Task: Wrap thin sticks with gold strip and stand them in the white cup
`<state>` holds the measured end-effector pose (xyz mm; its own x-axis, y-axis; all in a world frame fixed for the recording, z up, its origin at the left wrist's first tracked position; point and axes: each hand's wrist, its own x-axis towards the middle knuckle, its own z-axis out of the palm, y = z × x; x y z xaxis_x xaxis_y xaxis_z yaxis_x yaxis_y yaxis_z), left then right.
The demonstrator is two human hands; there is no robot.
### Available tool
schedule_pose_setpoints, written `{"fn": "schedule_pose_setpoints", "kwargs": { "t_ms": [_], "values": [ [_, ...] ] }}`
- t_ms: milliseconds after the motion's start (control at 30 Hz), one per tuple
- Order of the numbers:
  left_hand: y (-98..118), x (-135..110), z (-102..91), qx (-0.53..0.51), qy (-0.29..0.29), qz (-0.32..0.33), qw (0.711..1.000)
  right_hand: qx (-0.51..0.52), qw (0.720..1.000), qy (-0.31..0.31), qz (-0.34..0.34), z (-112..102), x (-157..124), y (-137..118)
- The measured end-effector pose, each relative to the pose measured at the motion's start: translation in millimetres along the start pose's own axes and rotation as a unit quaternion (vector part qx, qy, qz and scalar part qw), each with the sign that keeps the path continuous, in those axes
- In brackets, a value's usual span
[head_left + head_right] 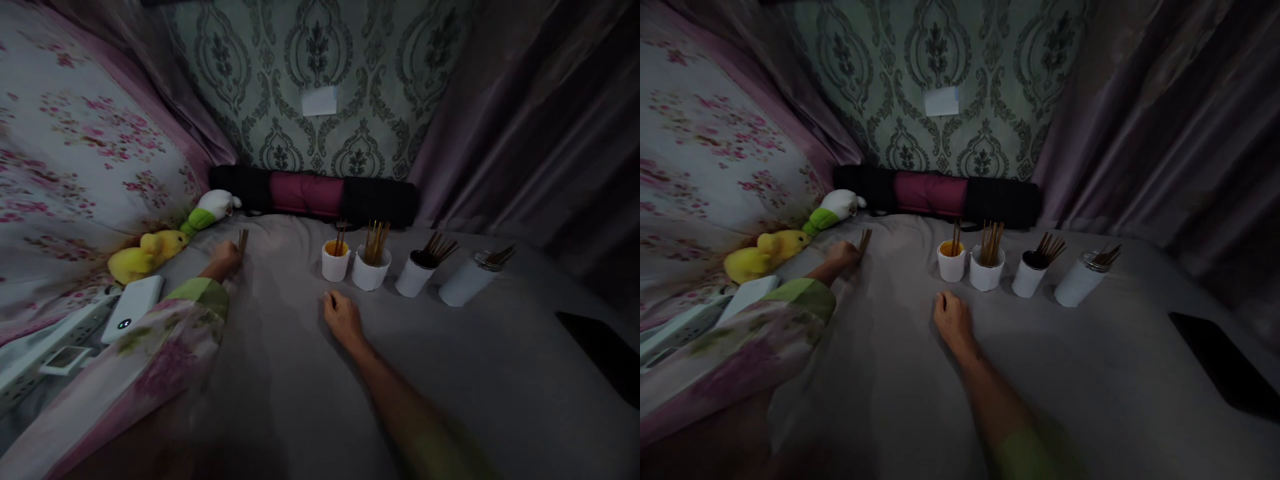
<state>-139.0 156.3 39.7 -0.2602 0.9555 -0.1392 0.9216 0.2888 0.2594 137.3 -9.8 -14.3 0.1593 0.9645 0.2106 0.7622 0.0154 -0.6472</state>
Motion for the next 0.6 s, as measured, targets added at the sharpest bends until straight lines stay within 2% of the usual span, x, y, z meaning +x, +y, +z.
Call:
{"fn": "schedule_pose_setpoints", "kwargs": {
  "t_ms": [67, 367, 600],
  "values": [
    [1.3, -0.9, -0.5, 0.003, 0.010, -0.020, 1.000, 0.003, 1.000, -0.002, 0.001, 0.1, -0.1, 0.1],
    [-0.7, 1.7, 3.2, -0.028, 0.037, -0.028, 0.999, -0.004, 1.000, 0.003, -0.003, 2.2, 0.3, 1.5],
    [-0.8, 9.9, 6.1, -0.104, 0.066, -0.030, 0.992, -0.004, 1.000, 0.009, -0.004, 3.6, 0.4, 2.2]
  ]
}}
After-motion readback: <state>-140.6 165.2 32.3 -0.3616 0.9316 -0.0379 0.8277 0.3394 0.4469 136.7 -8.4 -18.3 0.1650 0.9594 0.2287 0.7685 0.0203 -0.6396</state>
